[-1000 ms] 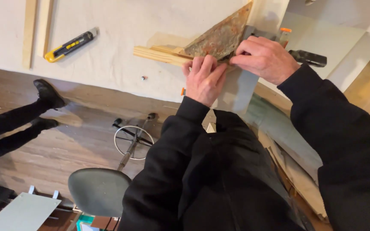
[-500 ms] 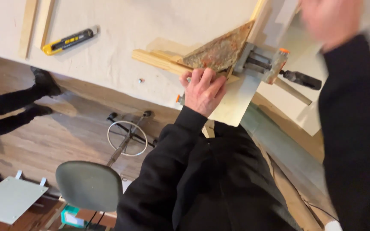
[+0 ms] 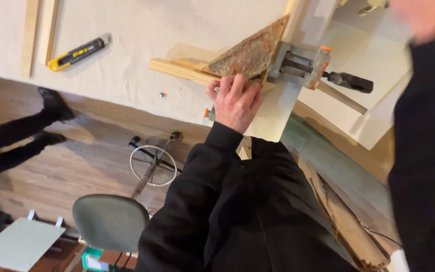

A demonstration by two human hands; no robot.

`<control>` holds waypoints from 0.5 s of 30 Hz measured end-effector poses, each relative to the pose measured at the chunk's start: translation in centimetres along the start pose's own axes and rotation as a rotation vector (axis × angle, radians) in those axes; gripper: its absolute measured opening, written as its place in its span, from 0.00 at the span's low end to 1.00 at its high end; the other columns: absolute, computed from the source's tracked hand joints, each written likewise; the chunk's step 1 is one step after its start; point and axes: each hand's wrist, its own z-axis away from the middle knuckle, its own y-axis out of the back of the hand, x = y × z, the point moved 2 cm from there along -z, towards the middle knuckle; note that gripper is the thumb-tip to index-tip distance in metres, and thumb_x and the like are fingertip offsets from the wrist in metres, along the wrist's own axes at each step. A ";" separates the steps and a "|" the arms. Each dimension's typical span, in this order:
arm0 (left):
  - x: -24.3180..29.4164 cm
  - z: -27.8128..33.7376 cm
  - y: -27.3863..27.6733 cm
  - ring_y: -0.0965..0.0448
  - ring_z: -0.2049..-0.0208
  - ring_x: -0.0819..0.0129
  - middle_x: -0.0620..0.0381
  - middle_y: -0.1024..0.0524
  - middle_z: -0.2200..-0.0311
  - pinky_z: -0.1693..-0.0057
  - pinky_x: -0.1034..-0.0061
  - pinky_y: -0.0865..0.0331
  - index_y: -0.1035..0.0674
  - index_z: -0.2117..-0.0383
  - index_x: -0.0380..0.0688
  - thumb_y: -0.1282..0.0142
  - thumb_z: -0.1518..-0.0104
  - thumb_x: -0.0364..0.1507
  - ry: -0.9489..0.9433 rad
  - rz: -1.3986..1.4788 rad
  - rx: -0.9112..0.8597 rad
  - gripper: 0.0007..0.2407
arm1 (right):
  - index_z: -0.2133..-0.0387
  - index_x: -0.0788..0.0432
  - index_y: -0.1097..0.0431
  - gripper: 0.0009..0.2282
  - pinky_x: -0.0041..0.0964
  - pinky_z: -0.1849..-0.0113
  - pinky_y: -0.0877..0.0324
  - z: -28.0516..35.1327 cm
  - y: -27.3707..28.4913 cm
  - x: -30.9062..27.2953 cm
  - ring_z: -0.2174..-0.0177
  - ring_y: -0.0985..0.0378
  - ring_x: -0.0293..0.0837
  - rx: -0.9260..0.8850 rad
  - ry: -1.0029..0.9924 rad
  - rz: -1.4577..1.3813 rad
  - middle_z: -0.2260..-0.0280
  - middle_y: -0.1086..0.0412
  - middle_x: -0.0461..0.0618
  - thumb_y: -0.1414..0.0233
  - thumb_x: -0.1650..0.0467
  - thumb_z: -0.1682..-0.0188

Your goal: Assembling wooden frame corners using a hammer, corner clamp, and wood glue.

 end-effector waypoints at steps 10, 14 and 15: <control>-1.0 -0.9 -0.3 0.32 0.52 0.61 0.63 0.33 0.60 0.43 0.52 0.45 0.20 0.70 0.54 0.33 0.52 0.30 0.010 0.056 0.008 0.06 | 0.43 0.55 0.32 0.13 0.39 0.74 0.34 25.7 -4.7 -18.2 0.80 0.36 0.43 -0.097 -0.683 -0.029 0.79 0.36 0.57 0.51 0.70 0.41; -1.2 0.0 -0.3 0.33 0.52 0.61 0.64 0.33 0.59 0.43 0.52 0.45 0.19 0.69 0.54 0.33 0.51 0.30 0.001 0.079 -0.002 0.06 | 0.42 0.57 0.36 0.16 0.41 0.70 0.30 28.6 -5.7 -19.5 0.79 0.29 0.50 -0.166 -0.730 -0.073 0.72 0.29 0.59 0.51 0.70 0.43; -1.3 0.0 -0.6 0.33 0.52 0.62 0.64 0.33 0.59 0.43 0.52 0.46 0.20 0.70 0.54 0.33 0.51 0.30 -0.003 0.078 -0.007 0.06 | 0.42 0.58 0.36 0.16 0.42 0.68 0.29 28.9 -6.0 -19.5 0.75 0.26 0.53 -0.148 -0.684 -0.087 0.67 0.27 0.60 0.52 0.70 0.43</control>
